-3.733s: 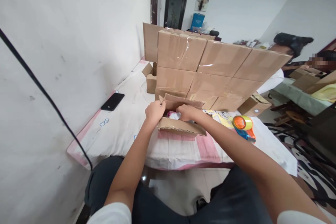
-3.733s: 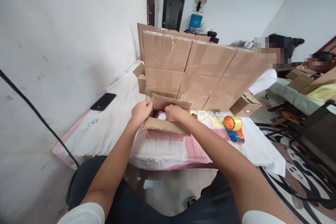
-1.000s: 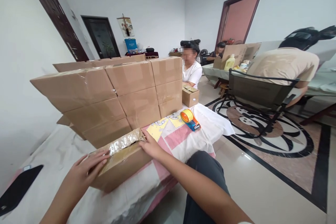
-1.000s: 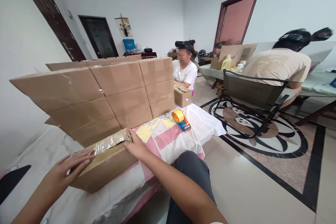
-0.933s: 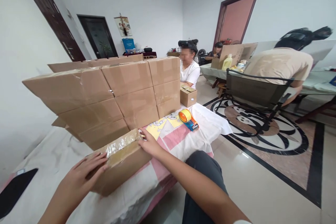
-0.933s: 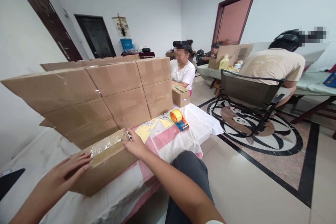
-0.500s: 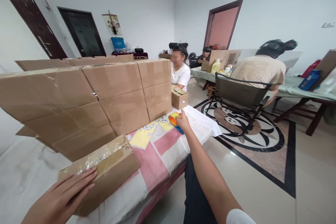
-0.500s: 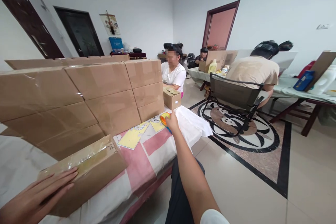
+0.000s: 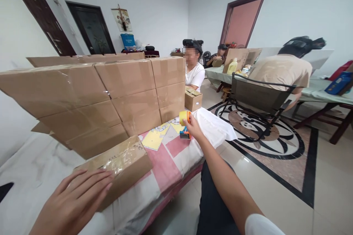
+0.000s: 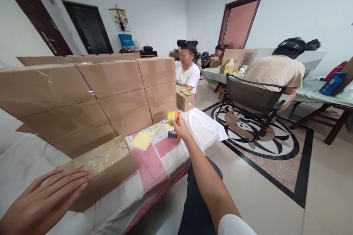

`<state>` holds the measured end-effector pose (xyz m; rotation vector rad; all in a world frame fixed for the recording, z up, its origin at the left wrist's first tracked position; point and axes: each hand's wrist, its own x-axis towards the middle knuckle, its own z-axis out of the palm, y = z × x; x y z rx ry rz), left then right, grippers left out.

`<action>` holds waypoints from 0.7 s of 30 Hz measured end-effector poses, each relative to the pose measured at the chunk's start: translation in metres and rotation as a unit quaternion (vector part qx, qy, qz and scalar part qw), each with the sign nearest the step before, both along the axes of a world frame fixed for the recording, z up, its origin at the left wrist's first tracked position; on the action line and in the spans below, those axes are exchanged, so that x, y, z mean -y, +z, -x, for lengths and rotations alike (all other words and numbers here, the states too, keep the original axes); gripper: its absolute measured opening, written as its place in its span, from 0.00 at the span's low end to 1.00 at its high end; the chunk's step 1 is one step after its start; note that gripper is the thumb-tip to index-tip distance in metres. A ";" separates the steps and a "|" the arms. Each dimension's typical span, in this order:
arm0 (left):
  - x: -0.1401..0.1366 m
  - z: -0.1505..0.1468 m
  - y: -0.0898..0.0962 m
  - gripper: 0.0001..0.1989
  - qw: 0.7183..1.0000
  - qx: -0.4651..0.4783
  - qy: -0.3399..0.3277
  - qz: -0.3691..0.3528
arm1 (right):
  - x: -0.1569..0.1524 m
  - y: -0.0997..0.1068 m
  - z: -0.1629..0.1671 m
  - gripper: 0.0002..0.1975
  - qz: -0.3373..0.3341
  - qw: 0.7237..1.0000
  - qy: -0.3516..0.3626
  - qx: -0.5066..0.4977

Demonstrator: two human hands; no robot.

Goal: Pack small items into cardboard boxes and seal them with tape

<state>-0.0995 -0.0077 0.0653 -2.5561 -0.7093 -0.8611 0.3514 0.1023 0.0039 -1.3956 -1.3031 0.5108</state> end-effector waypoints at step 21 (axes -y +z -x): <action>0.016 -0.143 -0.014 0.33 0.966 0.149 -0.010 0.212 | 0.148 0.041 0.110 0.21 -0.040 0.929 0.297 -0.218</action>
